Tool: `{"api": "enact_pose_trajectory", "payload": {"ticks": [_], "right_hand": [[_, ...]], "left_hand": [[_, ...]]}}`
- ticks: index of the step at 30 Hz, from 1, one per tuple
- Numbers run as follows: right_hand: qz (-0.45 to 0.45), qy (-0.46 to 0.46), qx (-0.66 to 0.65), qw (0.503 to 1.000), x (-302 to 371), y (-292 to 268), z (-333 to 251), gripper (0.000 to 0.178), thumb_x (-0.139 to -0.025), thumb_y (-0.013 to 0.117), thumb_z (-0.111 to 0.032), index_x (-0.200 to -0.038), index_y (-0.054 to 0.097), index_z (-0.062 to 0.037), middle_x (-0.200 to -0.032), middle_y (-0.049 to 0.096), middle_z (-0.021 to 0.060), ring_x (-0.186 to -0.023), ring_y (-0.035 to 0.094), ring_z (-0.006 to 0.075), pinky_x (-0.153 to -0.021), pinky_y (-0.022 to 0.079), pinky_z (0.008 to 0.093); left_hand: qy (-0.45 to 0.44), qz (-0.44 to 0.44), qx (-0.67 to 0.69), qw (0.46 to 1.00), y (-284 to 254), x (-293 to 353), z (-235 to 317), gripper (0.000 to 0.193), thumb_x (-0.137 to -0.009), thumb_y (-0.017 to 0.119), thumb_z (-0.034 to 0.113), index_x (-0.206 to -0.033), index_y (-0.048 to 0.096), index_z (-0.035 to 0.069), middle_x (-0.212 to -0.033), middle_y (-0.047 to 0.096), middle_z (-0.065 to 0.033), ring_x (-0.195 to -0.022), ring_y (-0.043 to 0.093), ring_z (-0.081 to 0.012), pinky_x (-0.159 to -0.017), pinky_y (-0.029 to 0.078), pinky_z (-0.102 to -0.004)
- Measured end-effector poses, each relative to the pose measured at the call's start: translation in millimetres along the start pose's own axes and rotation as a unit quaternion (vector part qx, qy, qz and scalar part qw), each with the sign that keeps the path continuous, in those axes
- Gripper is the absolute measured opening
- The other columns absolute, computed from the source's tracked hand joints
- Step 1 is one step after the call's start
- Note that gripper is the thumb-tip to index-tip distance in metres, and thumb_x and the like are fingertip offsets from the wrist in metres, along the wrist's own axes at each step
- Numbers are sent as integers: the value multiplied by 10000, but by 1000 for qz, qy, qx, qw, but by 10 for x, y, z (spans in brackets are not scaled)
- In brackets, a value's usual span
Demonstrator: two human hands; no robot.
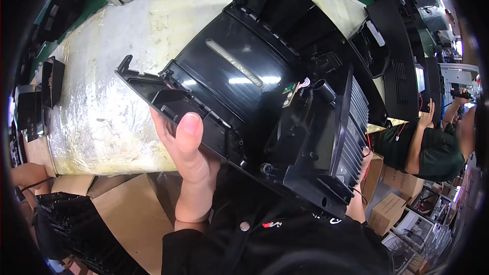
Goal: Assembling electronic components by attaching a cooling fan to a plastic housing using cable ties.
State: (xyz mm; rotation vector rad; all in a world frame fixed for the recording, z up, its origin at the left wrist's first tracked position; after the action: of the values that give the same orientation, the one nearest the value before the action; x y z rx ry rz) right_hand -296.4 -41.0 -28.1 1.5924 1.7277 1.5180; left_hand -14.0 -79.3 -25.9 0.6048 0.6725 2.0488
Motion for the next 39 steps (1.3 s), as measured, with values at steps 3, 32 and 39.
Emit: {"api": "enact_pose_trajectory", "payload": {"ticks": [3,32,39], "right_hand": [[6,-17,22,1000,-65,31,37,589,-780,679,-286,-1283,529,-20,-1205,620,147,-1069,631,284,-964,505,441],[59,-105,68,990,-101,-75,106,560,-770,637,-268,-1255,552,-1,-1137,656,143,-1004,653,258,-894,531,386],[87,-110,115,983,-244,70,79,545,-747,652,-231,-1231,554,-1,-1143,646,144,-1017,644,273,-915,521,423]], "left_hand": [[-16,2,8,1000,24,1,28,732,-732,713,220,-1353,384,16,-1176,540,-137,-1033,584,-234,-905,503,-367],[-18,19,1,1000,-33,21,35,698,-721,664,160,-1347,400,-1,-1142,565,-148,-993,609,-243,-867,534,-376],[-7,18,10,1000,-36,-27,14,680,-724,646,140,-1345,410,-6,-1152,566,-144,-1001,607,-244,-875,527,-370]]}}
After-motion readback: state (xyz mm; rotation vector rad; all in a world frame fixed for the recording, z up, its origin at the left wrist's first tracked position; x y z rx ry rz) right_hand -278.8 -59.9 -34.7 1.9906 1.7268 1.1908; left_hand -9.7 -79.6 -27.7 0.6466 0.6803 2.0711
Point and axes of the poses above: each hand's wrist, its own x-axis away from the middle knuckle, its own y-axis out of the palm, z = x × y, the point moved 3 cm from there along -x, towards the middle knuckle
